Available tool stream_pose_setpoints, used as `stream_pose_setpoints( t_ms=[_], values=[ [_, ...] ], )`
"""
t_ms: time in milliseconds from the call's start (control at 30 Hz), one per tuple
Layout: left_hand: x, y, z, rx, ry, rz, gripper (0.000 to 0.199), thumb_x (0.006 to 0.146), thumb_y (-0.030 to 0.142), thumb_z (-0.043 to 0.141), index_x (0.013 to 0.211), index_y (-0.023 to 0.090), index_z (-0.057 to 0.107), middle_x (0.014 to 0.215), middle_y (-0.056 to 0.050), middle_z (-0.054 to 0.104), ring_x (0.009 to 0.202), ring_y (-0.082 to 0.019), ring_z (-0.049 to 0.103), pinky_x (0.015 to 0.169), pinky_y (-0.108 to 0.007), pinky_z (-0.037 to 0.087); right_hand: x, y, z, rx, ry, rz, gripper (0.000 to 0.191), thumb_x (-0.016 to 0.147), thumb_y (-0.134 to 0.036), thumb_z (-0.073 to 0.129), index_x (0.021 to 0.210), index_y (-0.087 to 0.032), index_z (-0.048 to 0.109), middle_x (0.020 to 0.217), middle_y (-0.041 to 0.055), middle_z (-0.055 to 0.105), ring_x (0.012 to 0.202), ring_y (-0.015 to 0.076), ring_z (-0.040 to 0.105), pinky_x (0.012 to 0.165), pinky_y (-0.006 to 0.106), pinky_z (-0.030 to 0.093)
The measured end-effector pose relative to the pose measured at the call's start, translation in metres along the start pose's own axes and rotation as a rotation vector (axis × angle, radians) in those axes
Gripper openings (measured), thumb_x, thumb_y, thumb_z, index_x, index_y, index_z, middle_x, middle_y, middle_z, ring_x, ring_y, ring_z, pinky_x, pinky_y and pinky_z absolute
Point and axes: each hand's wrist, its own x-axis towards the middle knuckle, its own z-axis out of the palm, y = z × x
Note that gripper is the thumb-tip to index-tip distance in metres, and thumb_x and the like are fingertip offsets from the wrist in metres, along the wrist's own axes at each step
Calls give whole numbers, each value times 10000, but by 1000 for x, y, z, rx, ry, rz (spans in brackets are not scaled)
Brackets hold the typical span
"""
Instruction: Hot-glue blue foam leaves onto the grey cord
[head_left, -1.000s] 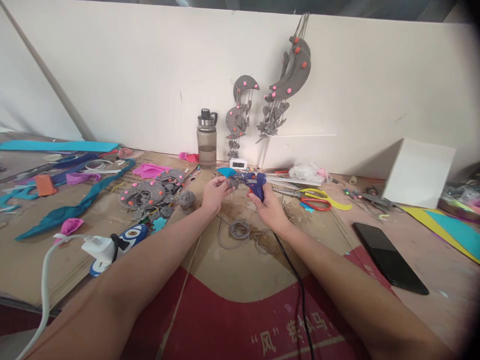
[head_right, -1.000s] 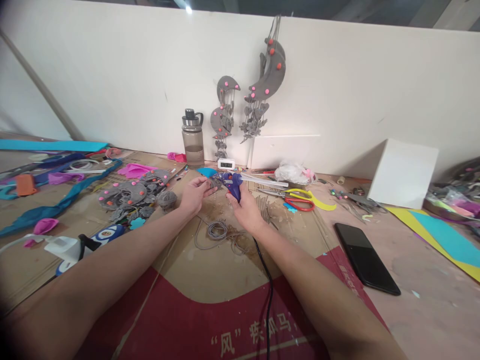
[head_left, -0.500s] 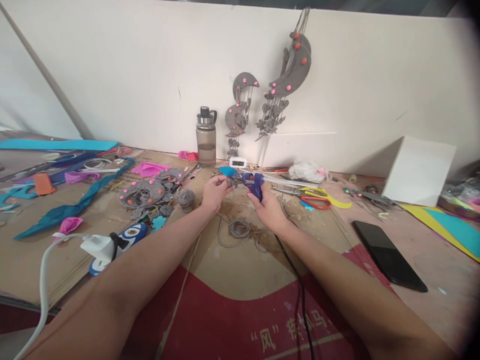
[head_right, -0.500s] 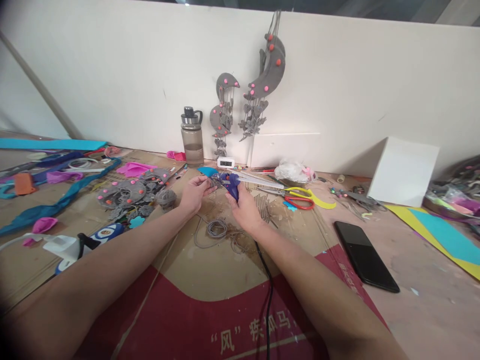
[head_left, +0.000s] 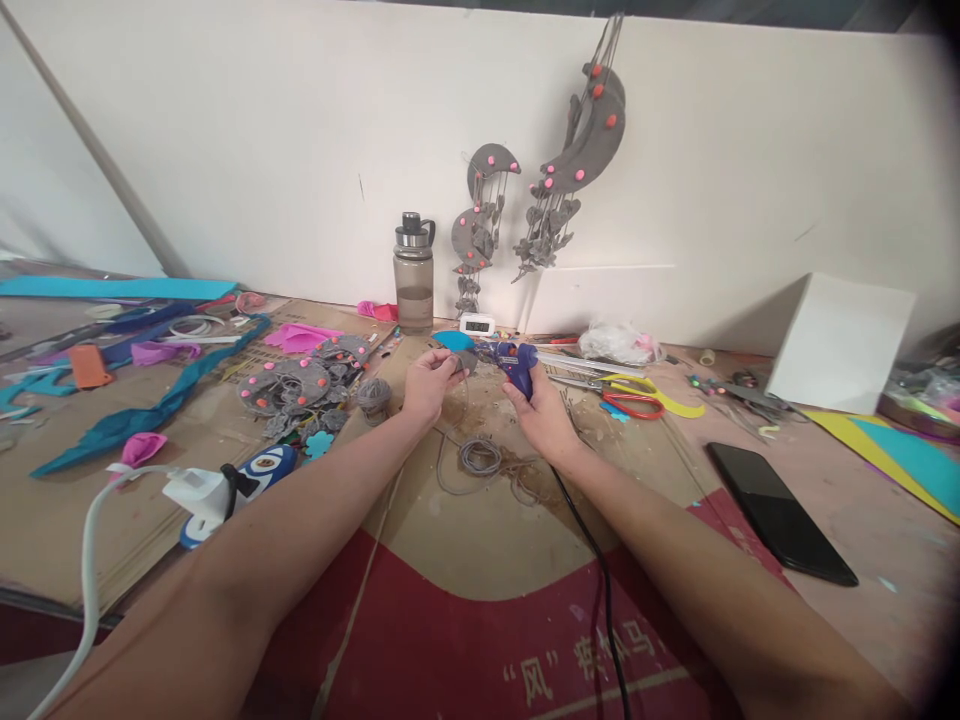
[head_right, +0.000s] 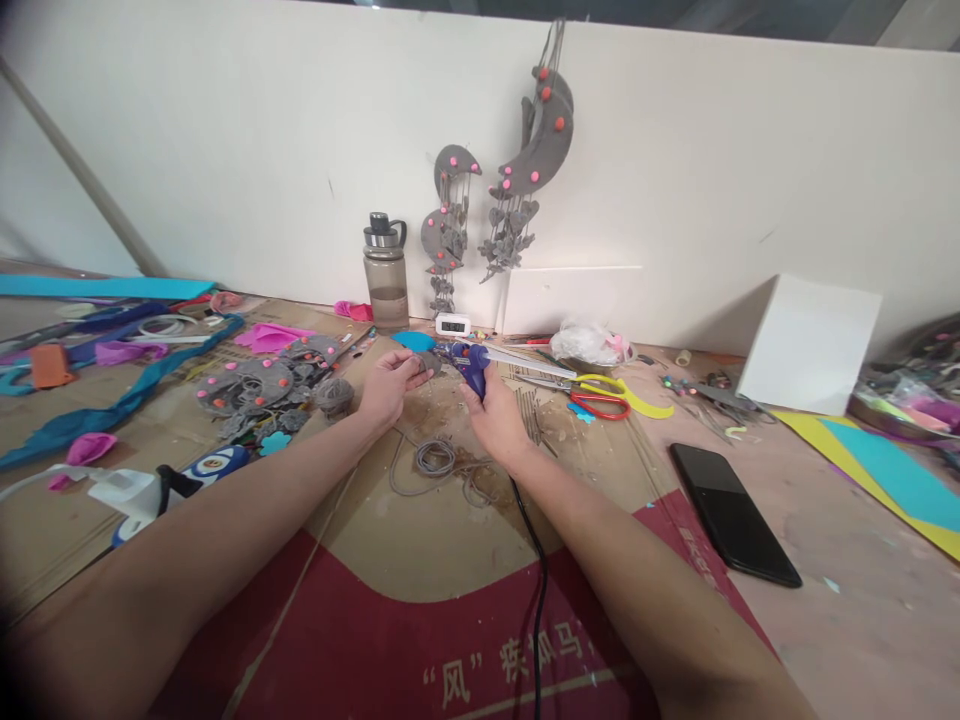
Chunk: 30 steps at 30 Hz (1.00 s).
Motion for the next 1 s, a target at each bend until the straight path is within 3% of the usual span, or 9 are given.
stream_pose_setpoints(
  t_ms=[433, 700, 1000],
  values=[
    [1, 0, 0, -24, 6, 2, 277, 562, 254, 793, 684, 142, 571, 680, 25, 573, 671, -88, 581, 856, -400, 550, 1, 4, 1, -7, 33, -6, 546, 874, -323, 474, 1387, -166, 371, 1176, 118, 624, 1041, 244, 585, 964, 392, 429],
    [5, -4, -5, -41, -14, 15, 294, 575, 273, 801, 706, 136, 576, 719, 8, 597, 700, -101, 603, 858, -412, 552, 1, 5, -1, 8, 54, -6, 535, 878, -321, 474, 1376, -146, 383, 1173, 123, 624, 1176, 250, 530, 997, 376, 407],
    [5, -2, -6, -85, -20, -12, 293, 588, 241, 803, 715, 137, 561, 670, 23, 573, 650, -94, 587, 858, -436, 551, 4, 5, -3, 88, 78, -8, 499, 865, -304, 481, 1335, -147, 425, 1205, 124, 611, 1126, 243, 548, 993, 377, 403]
  ],
)
